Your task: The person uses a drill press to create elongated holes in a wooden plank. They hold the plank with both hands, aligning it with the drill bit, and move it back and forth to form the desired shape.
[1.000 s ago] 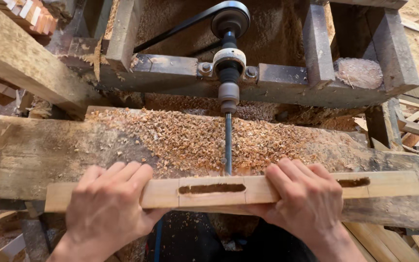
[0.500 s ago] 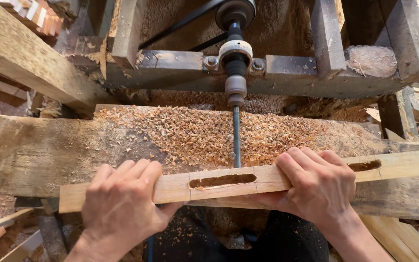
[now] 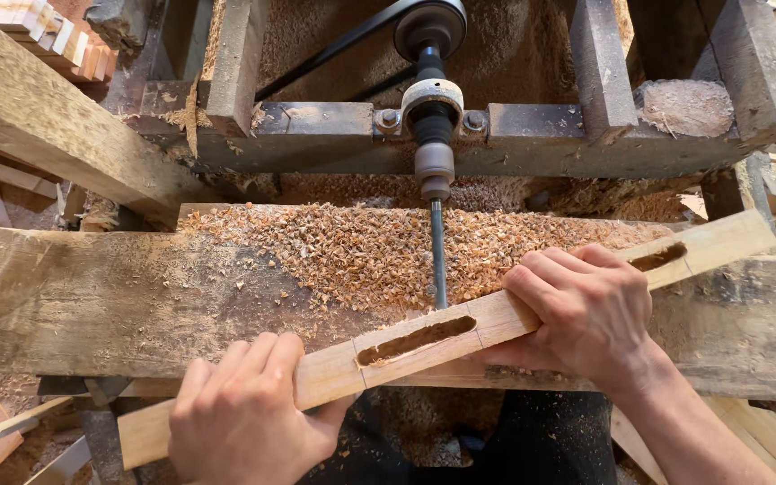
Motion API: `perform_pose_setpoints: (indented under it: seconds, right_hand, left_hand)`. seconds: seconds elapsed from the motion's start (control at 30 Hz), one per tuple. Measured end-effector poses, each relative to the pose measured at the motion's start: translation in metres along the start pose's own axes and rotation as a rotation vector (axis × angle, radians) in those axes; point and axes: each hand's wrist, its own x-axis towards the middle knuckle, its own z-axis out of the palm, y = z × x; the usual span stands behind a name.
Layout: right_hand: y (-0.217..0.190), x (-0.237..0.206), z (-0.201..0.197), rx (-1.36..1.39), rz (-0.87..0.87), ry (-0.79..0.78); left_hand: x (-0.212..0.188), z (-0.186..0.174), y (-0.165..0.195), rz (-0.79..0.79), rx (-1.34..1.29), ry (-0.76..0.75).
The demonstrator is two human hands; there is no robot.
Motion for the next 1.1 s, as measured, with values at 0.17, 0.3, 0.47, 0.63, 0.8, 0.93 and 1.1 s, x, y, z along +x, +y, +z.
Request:
perform_pose_setpoints:
  seconds: [0.17, 0.3, 0.47, 0.63, 0.8, 0.93, 1.1]
  right_hand:
    - [0.004, 0.002, 0.001, -0.005, -0.017, -0.027]
    - [0.006, 0.002, 0.003, -0.003, -0.039, 0.001]
    - [0.009, 0.003, 0.006, -0.006, -0.047, -0.003]
    - [0.010, 0.004, 0.007, 0.001, -0.058, 0.030]
    - [0.010, 0.004, 0.007, -0.016, -0.054, 0.006]
    - [0.013, 0.006, 0.008, -0.001, -0.072, 0.043]
    - [0.020, 0.011, 0.010, 0.012, -0.063, 0.031]
  left_hand:
    - [-0.005, 0.005, 0.000, -0.002, 0.009, 0.028]
    - [-0.005, 0.006, 0.001, -0.009, 0.010, 0.006]
    - [-0.005, 0.007, 0.002, -0.048, 0.042, -0.031]
    - [-0.006, 0.008, 0.001, -0.030, 0.008, 0.017]
    - [-0.005, 0.006, 0.004, -0.022, 0.002, 0.021]
    - [0.000, 0.001, 0.007, -0.018, -0.022, 0.076]
    - [0.010, 0.000, 0.012, -0.114, 0.080, -0.289]
